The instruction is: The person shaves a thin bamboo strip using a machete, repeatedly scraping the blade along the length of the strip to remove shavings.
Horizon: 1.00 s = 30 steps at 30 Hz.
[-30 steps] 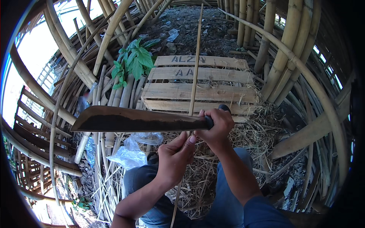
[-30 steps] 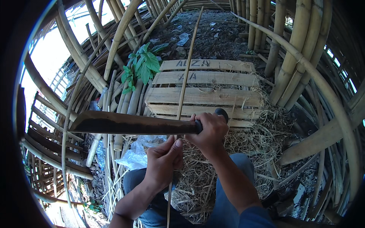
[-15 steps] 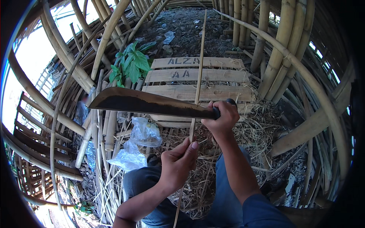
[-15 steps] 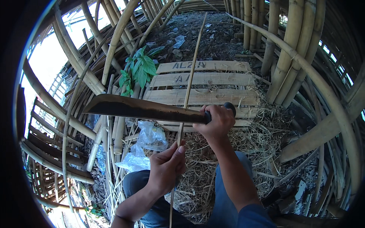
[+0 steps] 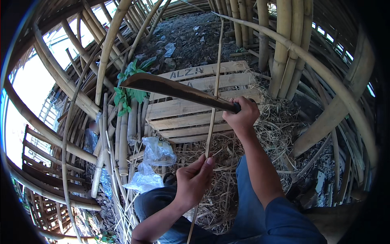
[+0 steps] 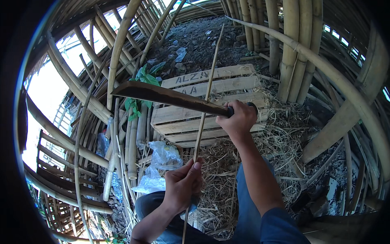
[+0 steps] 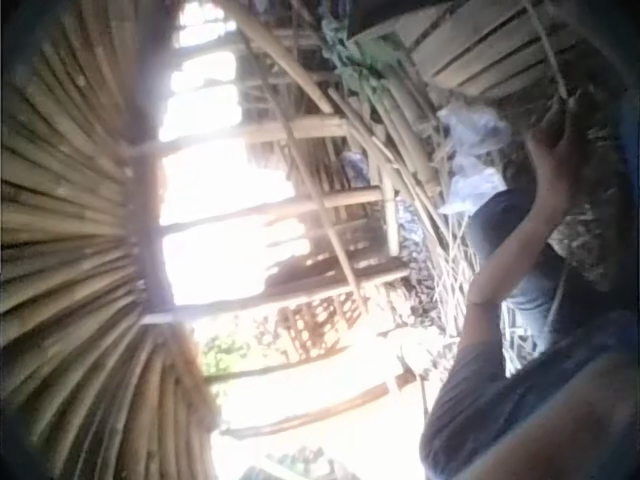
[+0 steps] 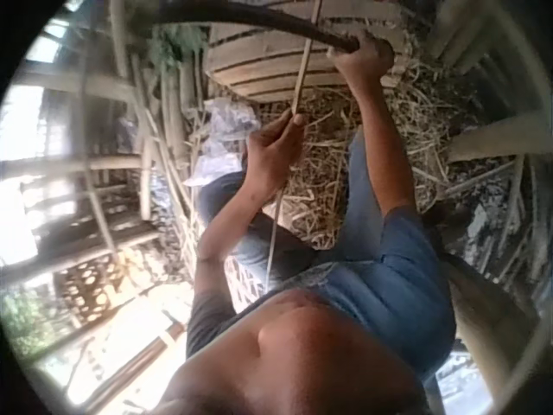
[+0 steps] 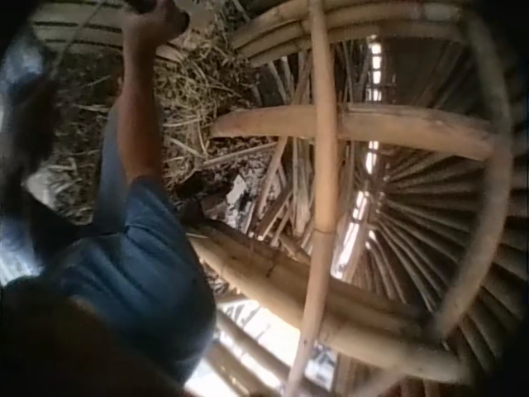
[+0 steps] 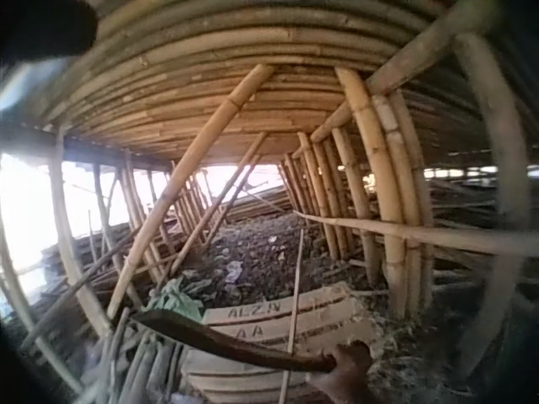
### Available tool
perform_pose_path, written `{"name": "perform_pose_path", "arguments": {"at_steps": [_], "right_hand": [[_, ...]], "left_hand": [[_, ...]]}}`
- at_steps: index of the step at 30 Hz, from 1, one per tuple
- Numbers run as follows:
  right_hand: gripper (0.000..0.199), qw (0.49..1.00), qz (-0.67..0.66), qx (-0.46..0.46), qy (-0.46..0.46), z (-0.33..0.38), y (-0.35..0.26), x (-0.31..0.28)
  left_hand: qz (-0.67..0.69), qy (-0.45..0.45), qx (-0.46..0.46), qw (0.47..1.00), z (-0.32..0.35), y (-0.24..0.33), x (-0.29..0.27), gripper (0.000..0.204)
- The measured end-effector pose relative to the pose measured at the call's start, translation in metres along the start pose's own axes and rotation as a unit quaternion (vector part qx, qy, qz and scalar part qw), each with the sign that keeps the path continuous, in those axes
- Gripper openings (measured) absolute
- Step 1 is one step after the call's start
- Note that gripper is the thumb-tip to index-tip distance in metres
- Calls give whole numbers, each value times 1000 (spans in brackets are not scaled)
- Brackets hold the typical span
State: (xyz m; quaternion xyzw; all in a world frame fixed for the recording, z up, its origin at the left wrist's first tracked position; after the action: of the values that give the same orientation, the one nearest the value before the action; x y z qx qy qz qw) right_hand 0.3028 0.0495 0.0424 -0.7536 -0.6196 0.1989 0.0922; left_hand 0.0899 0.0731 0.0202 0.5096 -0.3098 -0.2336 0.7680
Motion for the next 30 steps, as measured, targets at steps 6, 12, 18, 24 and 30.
{"name": "perform_pose_path", "arguments": {"at_steps": [6,12,18,24,30], "right_hand": [[16,1000,-5,-3,28,-8,4,-16],[17,999,19,-2,39,-9,13,-23],[17,988,111,99,48,-7,55,-17],[15,988,89,113,52,-9,46,-20],[18,998,-52,0,19,2,-15,-28]], "left_hand": [[-81,-4,22,996,12,7,-2,20],[-93,11,11,996,37,-2,-3,19],[-170,3,-11,985,87,-20,-2,18],[-170,42,-32,984,108,-25,-17,17],[-177,52,24,982,59,4,-9,26]]}}
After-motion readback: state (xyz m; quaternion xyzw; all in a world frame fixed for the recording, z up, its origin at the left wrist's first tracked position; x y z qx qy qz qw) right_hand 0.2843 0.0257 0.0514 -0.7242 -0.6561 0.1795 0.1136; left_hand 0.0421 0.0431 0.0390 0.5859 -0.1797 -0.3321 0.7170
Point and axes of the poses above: each hand's wrist, its own z-axis away from the middle knuckle, its own x-axis out of the palm, y = z × x, the point moved 7 cm from there along -z, towards the middle knuckle, and after that the axes turned 2 degrees about -y, right-handed, at the moved point
